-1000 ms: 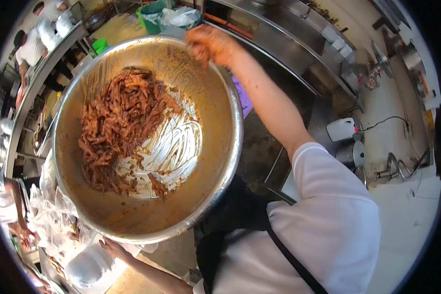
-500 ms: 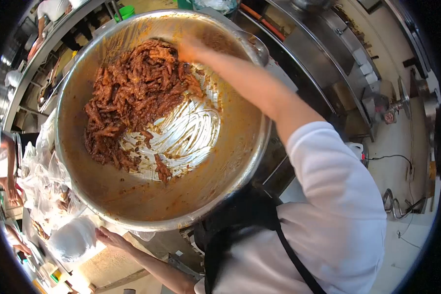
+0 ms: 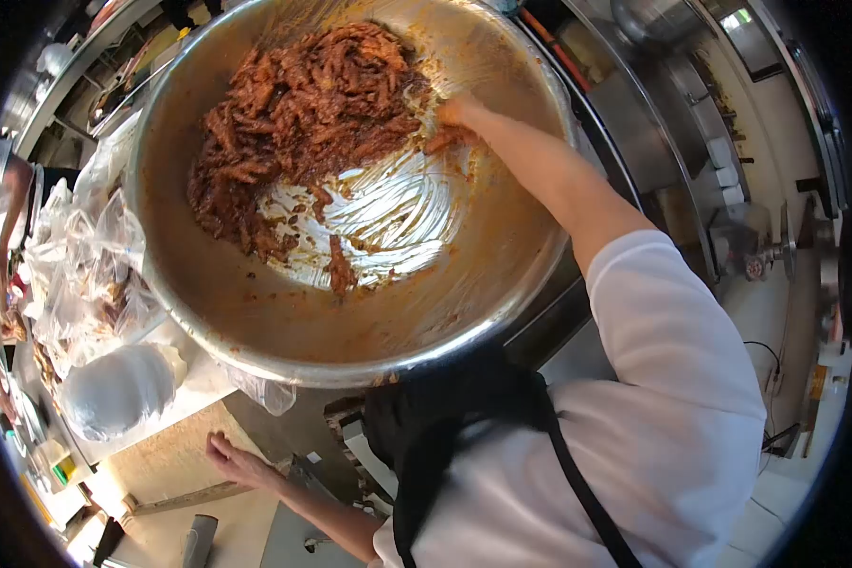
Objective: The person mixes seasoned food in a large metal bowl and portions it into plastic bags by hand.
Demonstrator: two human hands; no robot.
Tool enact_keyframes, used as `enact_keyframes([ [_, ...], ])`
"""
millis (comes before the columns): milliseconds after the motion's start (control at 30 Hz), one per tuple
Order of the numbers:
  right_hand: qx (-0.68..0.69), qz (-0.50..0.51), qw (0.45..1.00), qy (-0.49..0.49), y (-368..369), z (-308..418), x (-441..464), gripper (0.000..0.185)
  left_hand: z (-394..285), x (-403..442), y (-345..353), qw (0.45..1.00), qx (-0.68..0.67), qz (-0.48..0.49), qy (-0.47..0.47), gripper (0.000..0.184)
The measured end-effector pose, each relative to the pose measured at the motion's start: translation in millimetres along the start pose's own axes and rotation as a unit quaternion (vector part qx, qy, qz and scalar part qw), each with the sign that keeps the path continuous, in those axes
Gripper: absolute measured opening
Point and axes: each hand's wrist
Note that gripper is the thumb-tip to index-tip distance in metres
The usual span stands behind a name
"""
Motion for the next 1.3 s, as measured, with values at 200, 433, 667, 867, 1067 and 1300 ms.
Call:
enact_keyframes([
  [200,0.036,-0.029,0.993,-0.112,73.2,79.8,-115.4,0.059,-32.8,-5.9,39.3,0.996,-0.020,0.080,0.040,0.049],
  [433,-0.095,0.223,0.927,-0.286,119.4,183.5,-267.3,0.065,-50.9,-24.2,72.9,0.943,0.179,0.110,0.259,0.068],
  [667,0.044,0.310,0.873,-0.374,116.7,197.9,-298.2,0.063,-15.6,-0.9,42.8,0.989,0.088,0.097,0.072,0.026],
  [867,0.364,0.545,0.688,-0.312,75.1,212.2,-286.0,0.044,-19.9,11.5,33.7,0.996,0.016,0.079,0.049,0.038],
  [1067,0.259,0.231,0.870,-0.349,80.9,204.8,-169.8,0.036,-25.1,8.3,20.8,0.992,-0.089,0.069,-0.056,0.038],
  [1300,-0.207,-0.109,0.828,-0.510,136.0,252.4,-133.2,0.042,-45.1,10.6,13.8,0.968,-0.221,0.075,-0.088,0.040],
])
Point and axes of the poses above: each hand's wrist, its own x-axis towards the middle knuckle, its own y-axis out of the palm, z = x × y, and after that the axes turned 13 degrees about z, right-handed
